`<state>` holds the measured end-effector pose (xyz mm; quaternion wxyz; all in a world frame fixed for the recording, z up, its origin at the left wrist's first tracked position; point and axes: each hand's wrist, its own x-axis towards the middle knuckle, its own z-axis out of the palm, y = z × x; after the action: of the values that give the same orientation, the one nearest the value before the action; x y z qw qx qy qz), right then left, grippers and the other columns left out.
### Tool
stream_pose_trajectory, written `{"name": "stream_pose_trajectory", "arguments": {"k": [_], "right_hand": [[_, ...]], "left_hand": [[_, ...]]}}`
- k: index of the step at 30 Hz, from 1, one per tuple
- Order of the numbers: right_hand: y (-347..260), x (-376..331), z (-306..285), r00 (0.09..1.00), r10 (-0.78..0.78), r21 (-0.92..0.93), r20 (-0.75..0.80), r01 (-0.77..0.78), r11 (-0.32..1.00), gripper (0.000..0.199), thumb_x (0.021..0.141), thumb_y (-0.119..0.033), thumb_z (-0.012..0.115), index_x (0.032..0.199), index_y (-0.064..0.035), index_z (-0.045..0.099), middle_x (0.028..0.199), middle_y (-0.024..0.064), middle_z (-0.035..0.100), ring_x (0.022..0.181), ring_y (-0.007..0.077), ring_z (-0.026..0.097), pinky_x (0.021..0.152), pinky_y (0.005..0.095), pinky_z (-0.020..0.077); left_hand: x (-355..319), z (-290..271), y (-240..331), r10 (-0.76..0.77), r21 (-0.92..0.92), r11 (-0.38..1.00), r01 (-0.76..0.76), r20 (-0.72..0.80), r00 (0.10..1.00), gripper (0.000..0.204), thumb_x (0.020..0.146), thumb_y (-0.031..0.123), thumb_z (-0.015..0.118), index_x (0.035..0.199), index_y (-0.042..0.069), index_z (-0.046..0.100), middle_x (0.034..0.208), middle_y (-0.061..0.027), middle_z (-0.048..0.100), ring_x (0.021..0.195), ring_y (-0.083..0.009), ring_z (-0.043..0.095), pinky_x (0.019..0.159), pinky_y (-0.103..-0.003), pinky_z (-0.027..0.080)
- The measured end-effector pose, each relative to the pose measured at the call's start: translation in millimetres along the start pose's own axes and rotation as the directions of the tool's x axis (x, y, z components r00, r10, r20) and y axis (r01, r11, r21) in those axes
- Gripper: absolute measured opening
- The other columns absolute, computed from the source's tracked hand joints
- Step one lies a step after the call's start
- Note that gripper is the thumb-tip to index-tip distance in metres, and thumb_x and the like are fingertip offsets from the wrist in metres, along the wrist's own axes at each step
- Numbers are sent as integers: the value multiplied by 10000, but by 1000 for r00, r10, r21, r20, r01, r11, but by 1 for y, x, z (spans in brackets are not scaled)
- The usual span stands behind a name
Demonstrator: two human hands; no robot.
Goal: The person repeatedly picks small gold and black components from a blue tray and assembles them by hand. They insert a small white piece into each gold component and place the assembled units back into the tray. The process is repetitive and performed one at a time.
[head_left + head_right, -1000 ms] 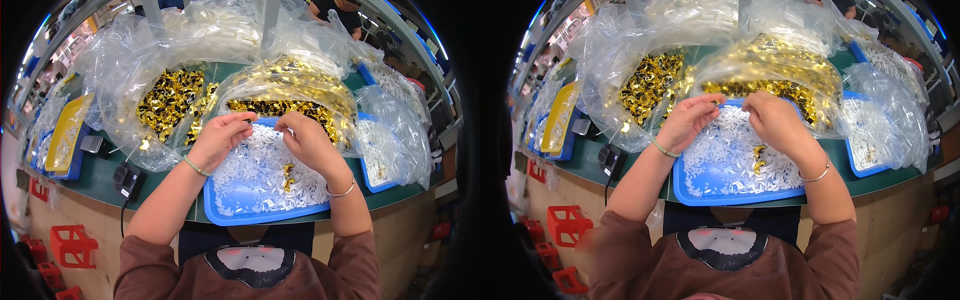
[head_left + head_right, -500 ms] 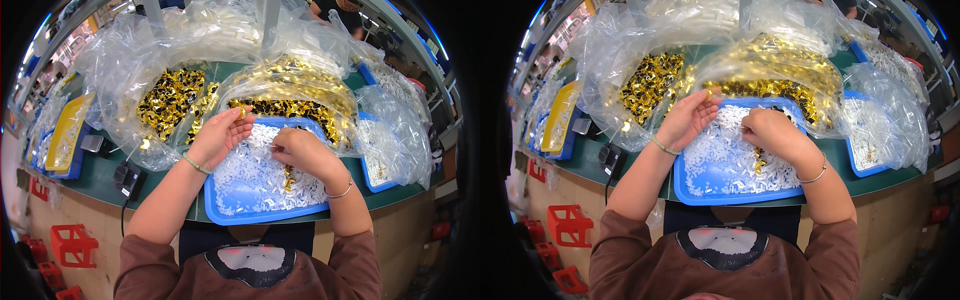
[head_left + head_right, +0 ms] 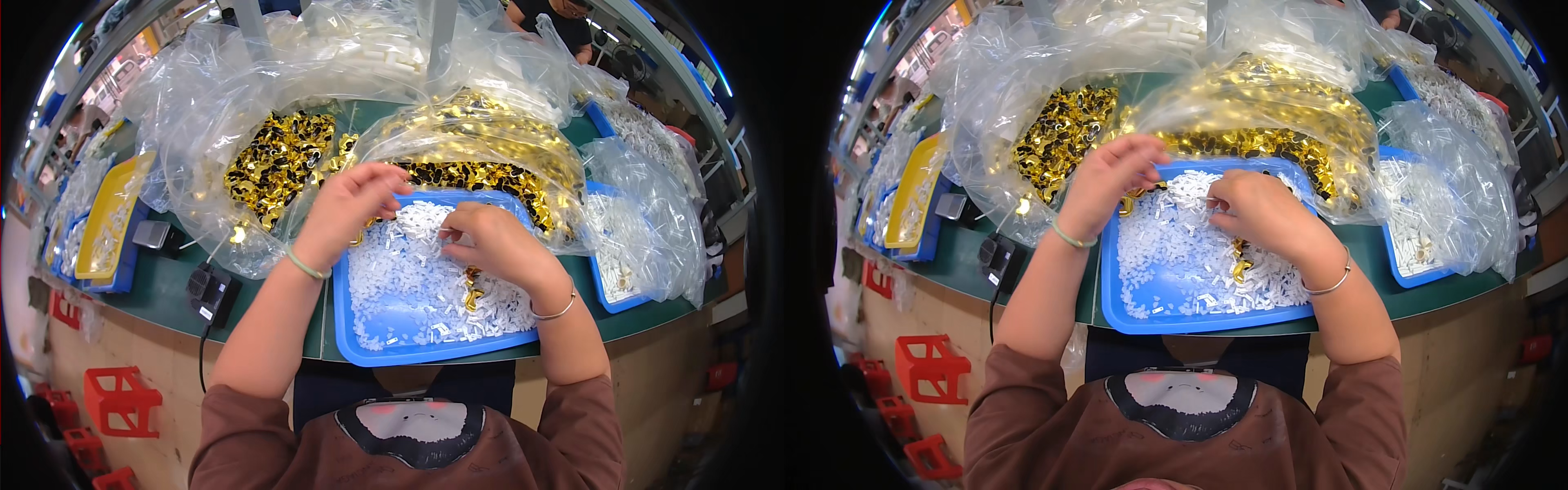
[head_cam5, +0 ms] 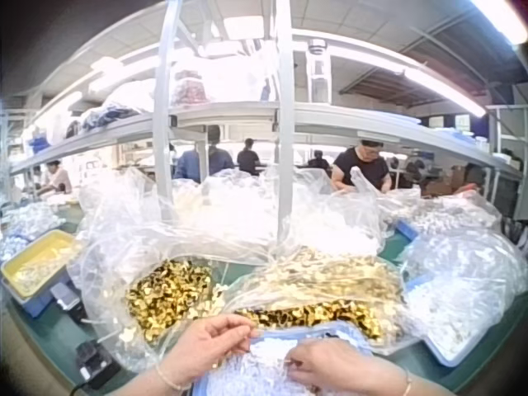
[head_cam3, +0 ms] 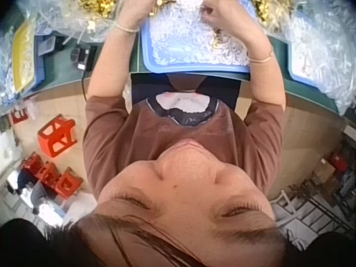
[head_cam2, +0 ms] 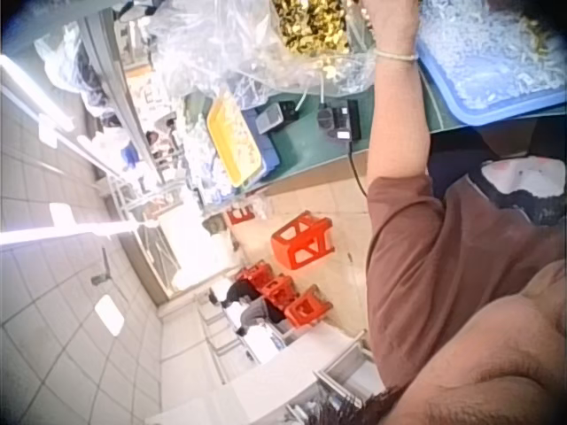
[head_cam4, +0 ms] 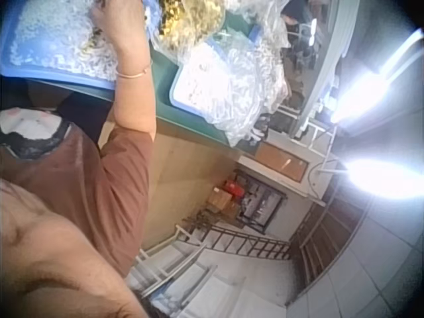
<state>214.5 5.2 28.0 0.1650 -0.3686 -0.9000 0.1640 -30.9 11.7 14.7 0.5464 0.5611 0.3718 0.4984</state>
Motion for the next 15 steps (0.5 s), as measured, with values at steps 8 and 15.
{"name": "stream_pose_trajectory", "arguments": {"k": [8, 15], "right_hand": [[1, 1, 10, 998, -68, -28, -18, 67, 997, 178, 769, -102, 748, 911, -28, 670, 864, 114, 654, 824, 319, 641, 741, 389, 516], [0, 0, 9, 997, -70, -48, -25, 69, 996, 136, 769, -68, 731, 884, -25, 672, 862, 126, 674, 801, 324, 642, 730, 389, 514]], "left_hand": [[-3, -6, -19, 279, 814, 418, -404, 308, 910, 222, 785, 33, 695, 1007, 20, 693, 956, -125, 654, 885, -287, 635, 763, -355, 511], [-7, -6, -20, 201, 839, 433, -328, 265, 943, 199, 768, 43, 707, 964, 16, 690, 869, -148, 634, 796, -303, 642, 728, -369, 514]]}}
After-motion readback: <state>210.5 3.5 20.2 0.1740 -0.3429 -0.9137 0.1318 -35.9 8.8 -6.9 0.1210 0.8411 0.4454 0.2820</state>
